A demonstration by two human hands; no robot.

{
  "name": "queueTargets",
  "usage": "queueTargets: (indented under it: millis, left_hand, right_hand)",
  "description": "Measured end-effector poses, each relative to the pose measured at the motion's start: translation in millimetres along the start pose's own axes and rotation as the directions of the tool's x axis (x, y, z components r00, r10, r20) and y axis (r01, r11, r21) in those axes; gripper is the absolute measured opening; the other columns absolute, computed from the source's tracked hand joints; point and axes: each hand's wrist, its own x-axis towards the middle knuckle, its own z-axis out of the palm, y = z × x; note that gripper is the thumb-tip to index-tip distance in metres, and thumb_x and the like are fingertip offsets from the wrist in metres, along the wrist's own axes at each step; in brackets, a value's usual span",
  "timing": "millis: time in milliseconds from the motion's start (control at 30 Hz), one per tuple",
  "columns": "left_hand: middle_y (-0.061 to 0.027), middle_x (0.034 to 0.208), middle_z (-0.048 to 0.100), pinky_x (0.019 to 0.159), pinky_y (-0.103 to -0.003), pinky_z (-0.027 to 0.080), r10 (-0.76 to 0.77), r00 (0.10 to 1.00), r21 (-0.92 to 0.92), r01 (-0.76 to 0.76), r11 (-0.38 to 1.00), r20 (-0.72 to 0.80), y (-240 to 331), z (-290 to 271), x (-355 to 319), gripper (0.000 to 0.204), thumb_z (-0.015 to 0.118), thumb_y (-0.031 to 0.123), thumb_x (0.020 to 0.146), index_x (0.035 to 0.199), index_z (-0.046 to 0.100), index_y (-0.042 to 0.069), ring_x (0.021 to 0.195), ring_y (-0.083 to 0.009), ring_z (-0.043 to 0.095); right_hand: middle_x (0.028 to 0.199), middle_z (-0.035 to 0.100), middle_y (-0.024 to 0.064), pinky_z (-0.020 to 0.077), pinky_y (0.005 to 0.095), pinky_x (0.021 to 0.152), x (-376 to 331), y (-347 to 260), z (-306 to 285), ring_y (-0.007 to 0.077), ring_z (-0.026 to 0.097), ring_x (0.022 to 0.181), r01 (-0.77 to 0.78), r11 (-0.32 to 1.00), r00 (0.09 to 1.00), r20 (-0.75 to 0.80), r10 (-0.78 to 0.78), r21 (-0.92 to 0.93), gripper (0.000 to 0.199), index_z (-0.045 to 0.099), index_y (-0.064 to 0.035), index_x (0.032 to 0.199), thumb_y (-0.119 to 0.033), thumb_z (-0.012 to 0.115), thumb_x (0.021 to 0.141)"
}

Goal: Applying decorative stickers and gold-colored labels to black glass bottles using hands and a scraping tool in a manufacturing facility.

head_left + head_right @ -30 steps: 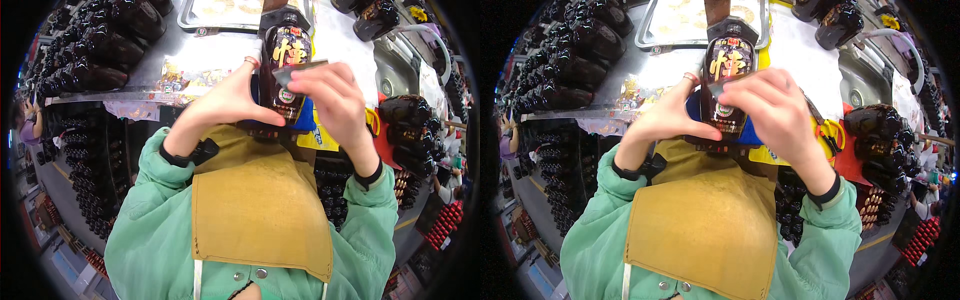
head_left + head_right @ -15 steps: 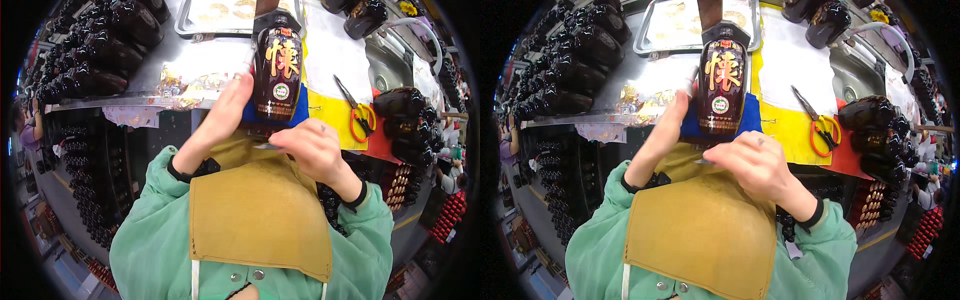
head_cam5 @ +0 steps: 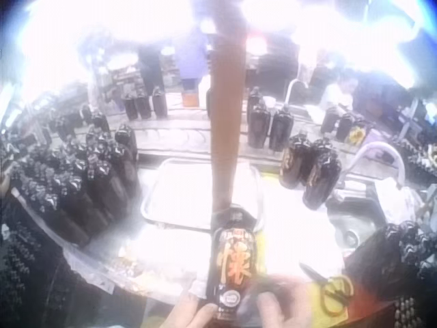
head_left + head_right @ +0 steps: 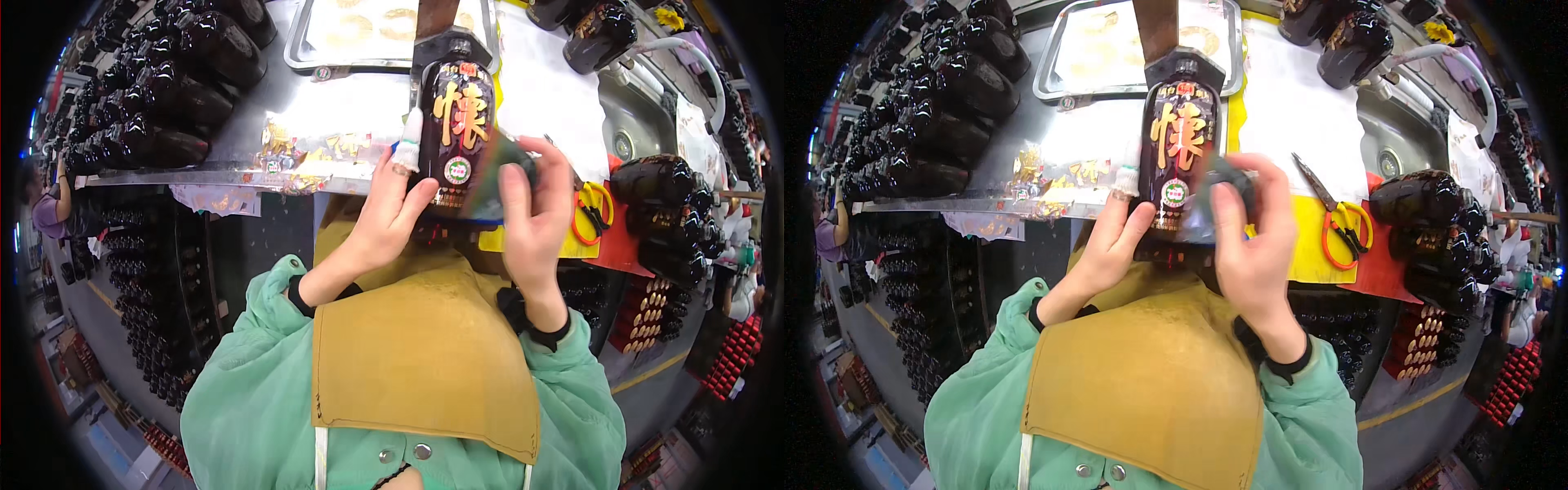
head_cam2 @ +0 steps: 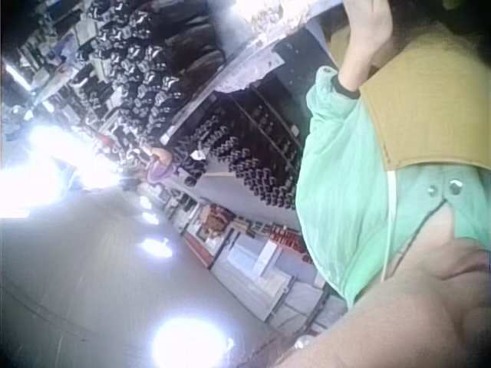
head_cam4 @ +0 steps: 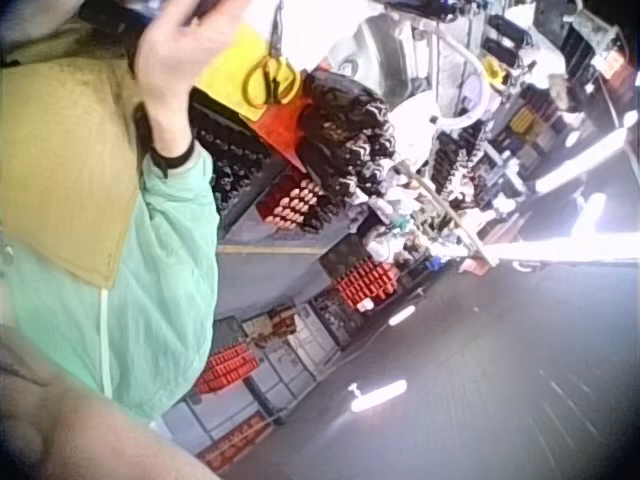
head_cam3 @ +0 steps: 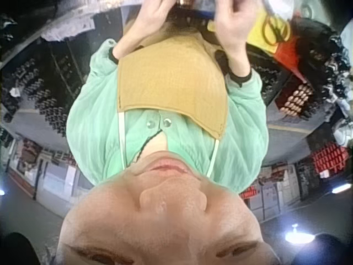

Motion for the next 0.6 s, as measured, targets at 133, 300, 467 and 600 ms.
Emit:
queueTargets:
  millis: [133,300,467,600]
  left_hand:
    - [-0.0255,0.162,0.038,0.123,-0.042,0.028,-0.051,0.994,-0.151,0.036,0.988,-0.099,4.6,-11.2,-6.0,0.063,0.046,0.027,0.111,0.161,0.027,-0.005,0.150,-0.0373,0.038]
    - [-0.0354,0.160,0.035,0.119,-0.051,0.033,0.268,0.962,0.399,-0.228,0.888,-0.047,22.9,-13.2,26.7,0.076,0.059,0.048,0.101,0.157,0.042,-0.001,0.142,-0.0516,0.042]
    - [-0.0356,0.161,0.033,0.117,-0.054,0.035,0.148,0.984,0.537,-0.072,0.841,-0.100,17.0,-29.7,28.6,0.082,0.059,0.067,0.094,0.148,0.057,0.006,0.144,-0.0529,0.039]
    - [-0.0359,0.156,0.040,0.115,-0.058,0.036,0.421,0.907,0.686,-0.292,0.667,-0.023,38.9,-25.0,56.3,0.073,0.055,0.063,0.099,0.142,0.063,0.004,0.141,-0.0555,0.040]
  right_hand:
    - [0.092,0.068,0.0062,0.0499,0.0261,0.070,26.5,36.1,-12.8,0.0105,0.059,0.076,-0.059,0.958,0.998,-0.035,0.051,-0.280,0.022,0.063,-0.0004,0.123,-0.005,0.063,0.101]
    - [0.091,0.069,0.0089,0.0489,0.0275,0.069,43.2,-3.5,12.1,0.0106,0.057,0.074,0.029,0.998,0.999,-0.017,-0.030,-0.061,0.023,0.064,-0.0003,0.121,-0.004,0.065,0.098]
    - [0.084,0.066,0.0098,0.0494,0.0297,0.070,67.5,41.8,-12.7,0.0152,0.062,0.074,-0.073,0.952,0.993,-0.113,0.041,-0.298,0.021,0.065,-0.0011,0.119,-0.004,0.064,0.099]
    - [0.078,0.058,0.0025,0.0435,0.0248,0.063,59.2,3.4,7.0,0.0079,0.052,0.070,-0.074,0.997,0.997,-0.008,0.073,-0.038,0.022,0.065,-0.0015,0.120,-0.003,0.065,0.098]
